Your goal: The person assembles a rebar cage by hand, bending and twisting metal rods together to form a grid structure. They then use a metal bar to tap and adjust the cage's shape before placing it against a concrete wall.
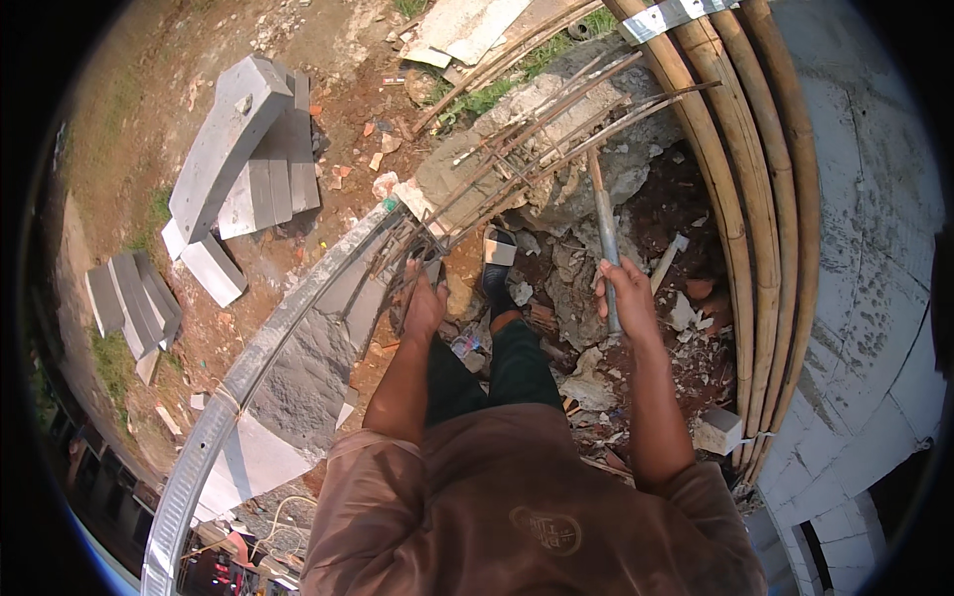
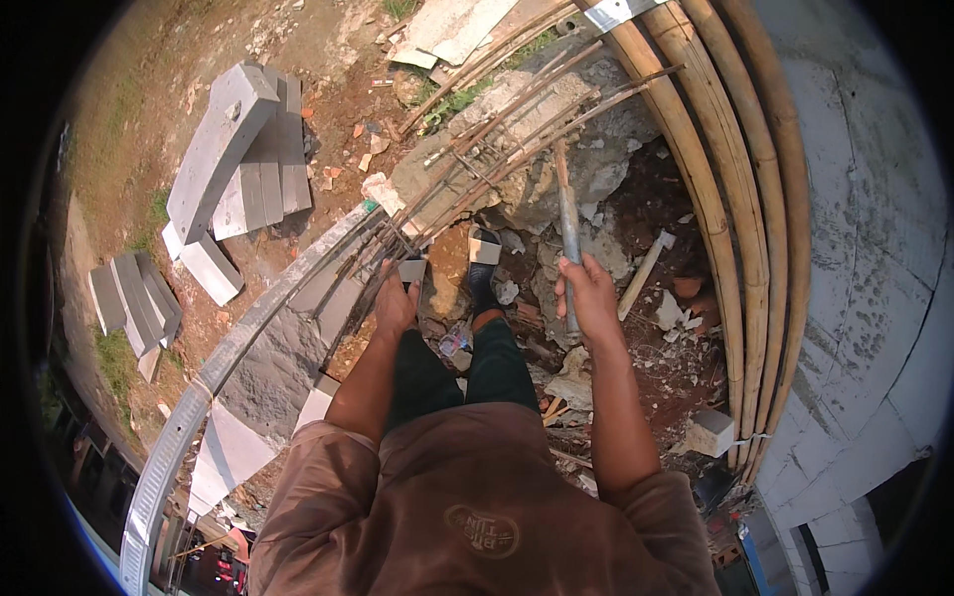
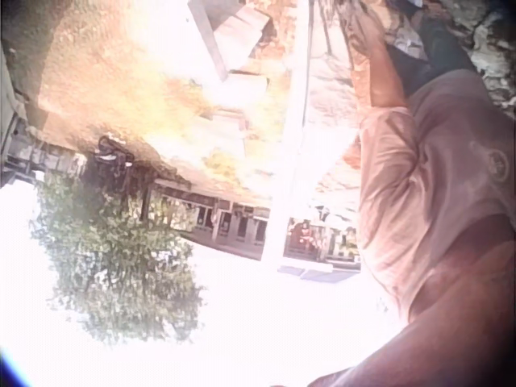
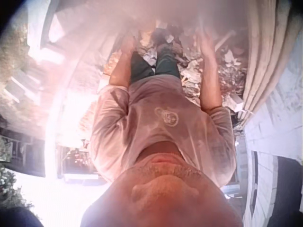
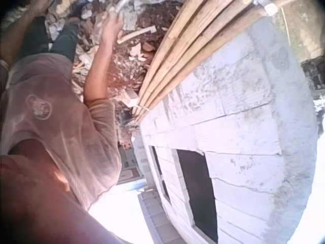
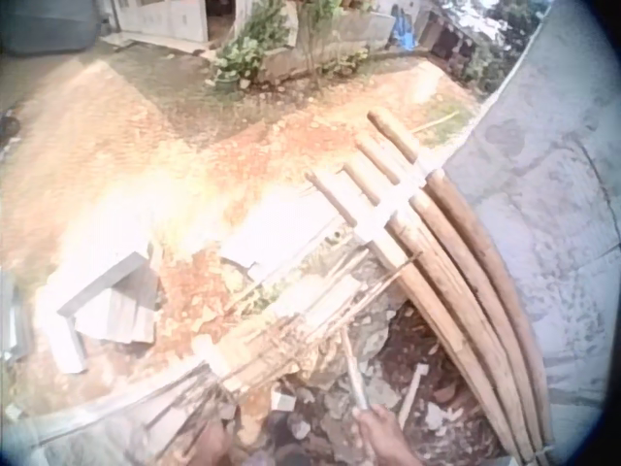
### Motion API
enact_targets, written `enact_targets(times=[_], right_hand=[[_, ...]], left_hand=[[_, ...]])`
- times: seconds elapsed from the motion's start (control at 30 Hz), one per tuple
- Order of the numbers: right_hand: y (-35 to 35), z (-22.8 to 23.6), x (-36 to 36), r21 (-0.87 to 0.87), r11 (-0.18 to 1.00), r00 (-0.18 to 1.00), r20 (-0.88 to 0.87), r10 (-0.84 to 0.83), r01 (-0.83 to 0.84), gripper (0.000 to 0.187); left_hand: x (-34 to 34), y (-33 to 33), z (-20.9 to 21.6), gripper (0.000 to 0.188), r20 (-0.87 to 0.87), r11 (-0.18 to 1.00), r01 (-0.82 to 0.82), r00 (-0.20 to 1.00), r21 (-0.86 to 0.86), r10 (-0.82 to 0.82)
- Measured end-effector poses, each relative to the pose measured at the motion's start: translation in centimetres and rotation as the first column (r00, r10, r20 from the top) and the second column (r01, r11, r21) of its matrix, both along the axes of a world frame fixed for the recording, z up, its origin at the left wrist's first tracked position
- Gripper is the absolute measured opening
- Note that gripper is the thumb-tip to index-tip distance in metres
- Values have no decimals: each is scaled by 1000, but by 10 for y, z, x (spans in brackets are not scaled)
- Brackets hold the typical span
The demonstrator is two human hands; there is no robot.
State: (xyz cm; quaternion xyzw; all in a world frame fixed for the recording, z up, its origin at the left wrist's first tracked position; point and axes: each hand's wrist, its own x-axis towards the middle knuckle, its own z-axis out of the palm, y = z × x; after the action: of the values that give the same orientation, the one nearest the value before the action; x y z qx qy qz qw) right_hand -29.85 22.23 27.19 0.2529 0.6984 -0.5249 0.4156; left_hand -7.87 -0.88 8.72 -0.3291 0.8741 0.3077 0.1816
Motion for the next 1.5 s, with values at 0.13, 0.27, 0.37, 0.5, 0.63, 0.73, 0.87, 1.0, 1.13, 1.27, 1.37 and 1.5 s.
enact_targets(times=[0.13, 0.27, 0.37, 0.5, 0.63, 0.73, 0.87, 1.0, 1.13, 1.27, 1.37, 1.5], right_hand=[[-7, -7, -12, -39, 999, 999, 22, -28, 29, 29], [1, -11, -18, -84, 995, 998, 36, -47, 50, 29], [11, -10, -25, -103, 993, 996, 74, -46, 53, 29], [13, -6, -33, -139, 989, 993, 117, -24, 40, 31], [6, -4, -35, -122, 992, 994, 106, 0, 13, 30], [3, -3, -33, -75, 997, 996, 87, 27, -21, 29], [-6, 5, -35, 36, 993, 992, 69, 108, -111, 23], [-2, -9, -28, 55, 990, 991, 38, 132, -134, 22], [-6, -10, -26, 94, 984, 988, 28, 152, -154, 25], [-2, -13, -25, 119, 978, 985, -10, 175, -173, 27], [-15, -6, -26, 152, 971, 983, 2, 186, -184, 26], [-22, -14, -22, 135, 976, 985, -8, 172, -169, 26]], left_hand=[[2, -6, -41, 58, -11, 998, -58, 998, -13, 57], [-3, -11, -56, 59, 29, 993, -121, 992, -12, 122], [-1, -10, -62, 59, 67, 992, -111, 991, -65, 115], [7, -13, -71, 60, 33, 995, -50, 998, -89, 53], [-2, -15, -64, 61, 24, 994, 19, 1000, -104, -16], [-14, -21, -55, 62, 76, 1000, 8, 997, 0, -8], [6, -7, -95, 66, -28, 992, -9, 1000, -123, 5], [-10, -17, -75, 65, 65, 998, -41, 997, -53, 45], [-39, -30, -47, 67, 140, 982, -136, 983, 132, 117], [-52, -28, -43, 63, 199, 987, -147, 971, 71, 130], [-54, -32, -44, 68, 241, 982, -162, 961, 96, 135], [-55, -34, -43, 57, 198, 977, -170, 970, 132, 142]])
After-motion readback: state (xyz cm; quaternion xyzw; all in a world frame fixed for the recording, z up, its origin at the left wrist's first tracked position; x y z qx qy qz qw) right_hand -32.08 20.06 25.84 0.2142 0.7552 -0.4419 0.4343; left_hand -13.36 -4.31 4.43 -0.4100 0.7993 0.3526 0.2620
